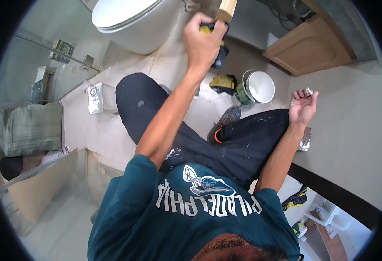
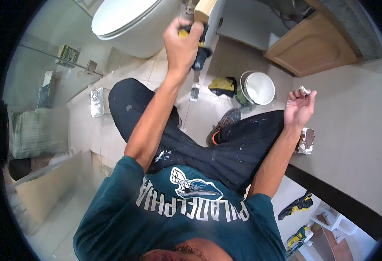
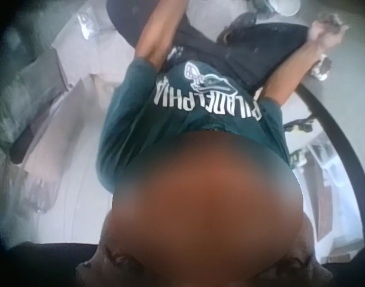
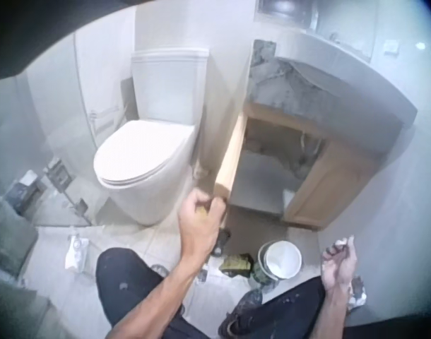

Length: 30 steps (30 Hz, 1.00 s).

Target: The person repairs a bathroom cabinet door by painting its edges with a brush, wiping the surface with a cloth, and using a drill to adjust the hinges.

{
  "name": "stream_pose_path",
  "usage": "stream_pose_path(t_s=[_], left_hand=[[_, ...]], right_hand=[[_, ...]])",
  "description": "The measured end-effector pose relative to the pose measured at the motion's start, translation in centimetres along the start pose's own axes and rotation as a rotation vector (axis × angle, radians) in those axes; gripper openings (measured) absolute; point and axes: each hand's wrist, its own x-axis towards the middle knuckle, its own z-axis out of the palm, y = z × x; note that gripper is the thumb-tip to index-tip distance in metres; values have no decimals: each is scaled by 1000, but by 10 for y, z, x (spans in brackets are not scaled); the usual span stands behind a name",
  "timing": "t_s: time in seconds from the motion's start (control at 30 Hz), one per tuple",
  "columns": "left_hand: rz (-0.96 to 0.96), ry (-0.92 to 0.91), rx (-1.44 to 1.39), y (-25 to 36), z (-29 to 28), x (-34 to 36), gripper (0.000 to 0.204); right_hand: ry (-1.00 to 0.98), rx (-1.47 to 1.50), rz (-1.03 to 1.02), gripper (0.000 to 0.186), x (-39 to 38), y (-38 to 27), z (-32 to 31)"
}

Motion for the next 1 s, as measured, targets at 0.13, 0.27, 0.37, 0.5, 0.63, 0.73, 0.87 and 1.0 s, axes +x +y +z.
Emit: stream_pose_path(t_s=[0.13, 0.27, 0.37, 0.5, 0.63, 0.73, 0.87, 1.0], left_hand=[[26, 1, 17, 1, 0, -1, 25], [0, 14, -6, 1, 0, 3, 25], [-28, -7, -69, 19, 9, 5, 24], [-67, 22, 66, -10, -10, -11, 24], [84, 25, 70, 26, 12, 10, 21], [75, 36, 88, 3, 0, 1, 21], [57, 35, 58, 13, 5, 2, 21], [35, 17, 78, 13, 6, -1, 21]], right_hand=[[-7, -42, -12, 28, -3, 0, -1], [1, -9, -15, 28, 3, -1, -1], [29, -42, -6, 28, -6, 1, -8], [26, -8, -4, 28, -2, -1, 2], [-16, 4, 4, 29, 1, -2, 0], [12, -14, -5, 29, -4, 1, -4], [-29, 30, 2, 27, 0, -2, -9], [-47, -9, -16, 27, -2, -1, -2]])
